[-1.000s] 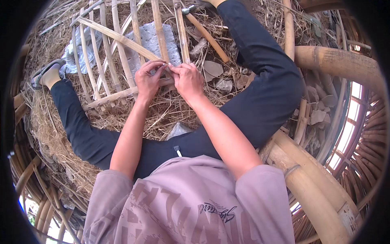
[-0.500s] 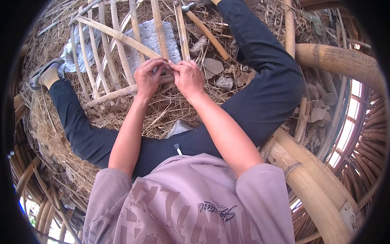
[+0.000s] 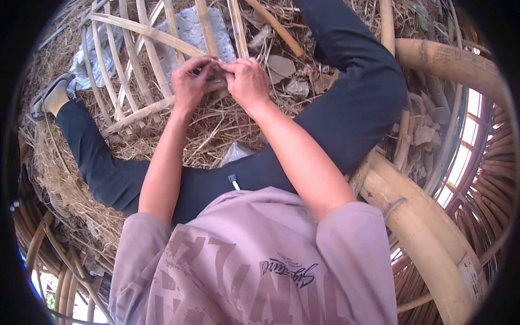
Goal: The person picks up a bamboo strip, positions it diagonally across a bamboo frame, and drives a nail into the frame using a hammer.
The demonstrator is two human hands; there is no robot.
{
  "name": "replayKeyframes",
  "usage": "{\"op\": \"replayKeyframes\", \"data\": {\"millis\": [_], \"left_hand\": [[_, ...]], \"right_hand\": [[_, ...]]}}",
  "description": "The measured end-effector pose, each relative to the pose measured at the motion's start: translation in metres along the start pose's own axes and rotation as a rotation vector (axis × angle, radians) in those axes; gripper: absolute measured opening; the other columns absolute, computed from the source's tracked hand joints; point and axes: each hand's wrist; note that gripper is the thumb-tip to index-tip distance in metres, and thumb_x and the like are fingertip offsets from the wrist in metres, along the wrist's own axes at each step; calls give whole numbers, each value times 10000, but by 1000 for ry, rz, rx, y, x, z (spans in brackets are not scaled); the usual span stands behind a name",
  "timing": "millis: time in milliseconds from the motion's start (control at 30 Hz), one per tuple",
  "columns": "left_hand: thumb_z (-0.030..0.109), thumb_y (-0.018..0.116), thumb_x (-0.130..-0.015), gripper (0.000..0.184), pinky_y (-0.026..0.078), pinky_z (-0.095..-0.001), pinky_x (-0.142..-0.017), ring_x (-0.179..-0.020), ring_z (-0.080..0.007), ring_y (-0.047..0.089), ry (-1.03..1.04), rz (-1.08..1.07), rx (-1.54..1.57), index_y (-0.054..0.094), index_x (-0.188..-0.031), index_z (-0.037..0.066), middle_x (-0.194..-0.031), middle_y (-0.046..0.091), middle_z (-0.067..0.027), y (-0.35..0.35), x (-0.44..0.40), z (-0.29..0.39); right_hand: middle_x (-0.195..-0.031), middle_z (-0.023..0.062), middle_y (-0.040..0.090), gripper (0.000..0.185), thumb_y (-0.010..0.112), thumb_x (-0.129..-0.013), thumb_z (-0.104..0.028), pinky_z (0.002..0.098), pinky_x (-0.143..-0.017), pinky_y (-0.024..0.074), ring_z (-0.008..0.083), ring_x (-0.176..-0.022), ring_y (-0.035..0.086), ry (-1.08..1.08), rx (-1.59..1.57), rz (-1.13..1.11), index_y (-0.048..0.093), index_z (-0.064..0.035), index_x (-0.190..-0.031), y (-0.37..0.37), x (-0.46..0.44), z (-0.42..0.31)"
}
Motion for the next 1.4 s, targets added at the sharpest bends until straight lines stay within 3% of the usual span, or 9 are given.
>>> {"op": "replayKeyframes", "data": {"millis": [100, 167, 500, 1033, 1133, 1233, 1300, 1367, 1400], "left_hand": [[59, 761, -854, 133, 583, -298, -776, -857, -194, 756, 6, -21, -28, 788, -983, 37, -990, 784, -83, -2, -1, 2], [54, 766, -863, 146, 579, -278, -798, -891, -155, 749, -3, -47, -47, 791, -1005, 35, -1022, 788, -68, -5, -2, 5], [67, 747, -844, 129, 580, -345, -744, -859, -258, 743, 190, 23, -156, 759, -972, 70, -983, 770, -63, 1, 3, -2], [66, 734, -850, 118, 574, -359, -771, -881, -248, 719, 291, 24, -225, 742, -967, 61, -1017, 766, -52, 1, 5, 2], [67, 738, -848, 117, 574, -362, -779, -885, -250, 718, 286, 17, -229, 743, -964, 60, -1017, 767, -55, 0, 5, 2], [67, 741, -844, 118, 573, -367, -786, -887, -255, 715, 283, 23, -219, 744, -962, 57, -1015, 768, -61, 1, 4, 3], [65, 741, -840, 119, 572, -370, -790, -886, -258, 714, 288, 27, -205, 744, -959, 55, -1015, 768, -65, 1, 4, 2], [57, 737, -840, 116, 571, -375, -789, -887, -261, 713, 279, 19, -212, 742, -955, 50, -1013, 768, -69, -1, 5, 2], [53, 734, -840, 114, 570, -377, -788, -887, -262, 713, 277, 13, -213, 741, -954, 47, -1013, 768, -71, -1, 5, 3]], "right_hand": [[-892, 66, 733, 158, 696, -911, -218, 420, -814, 540, 305, -896, 663, 27, -15, -1, 811, -163, -1005, 0, 1, -1], [-987, 59, 751, 235, 724, -891, -179, 389, -858, 538, 287, -932, 681, 59, 10, -59, 793, -182, -1116, -3, 2, -2], [-952, 54, 748, 164, 704, -909, -228, 410, -852, 540, 291, -939, 669, 76, -5, -44, 813, -180, -1022, -5, 1, -5], [-988, 56, 750, 215, 735, -874, -192, 386, -883, 544, 288, -993, 672, 93, -4, -116, 800, -198, -1079, -10, -4, -5], [-950, 85, 757, 261, 747, -879, -262, 397, -811, 571, 289, -909, 705, 47, -67, -109, 787, -155, -1114, -13, -7, -4], [-880, 110, 763, 346, 746, -881, -354, 396, -725, 585, 287, -803, 735, 103, 7, 57, 779, -91, -1104, -34, -23, -12], [-756, 110, 751, 364, 721, -899, -403, 387, -676, 588, 300, -713, 740, 161, 11, 195, 784, -59, -1002, -52, -46, -14], [-899, 143, 754, 371, 688, -930, -372, 411, -791, 579, 317, -850, 728, 267, 28, 147, 750, -38, -1078, -60, -73, 2], [-1042, 169, 720, 390, 670, -943, -353, 424, -888, 545, 333, -999, 684, 295, 143, 106, 706, -34, -1164, -54, -85, 24]]}}
Point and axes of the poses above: each hand's wrist, its own x-axis away from the middle knuckle, its own y-axis out of the palm, z = x × y
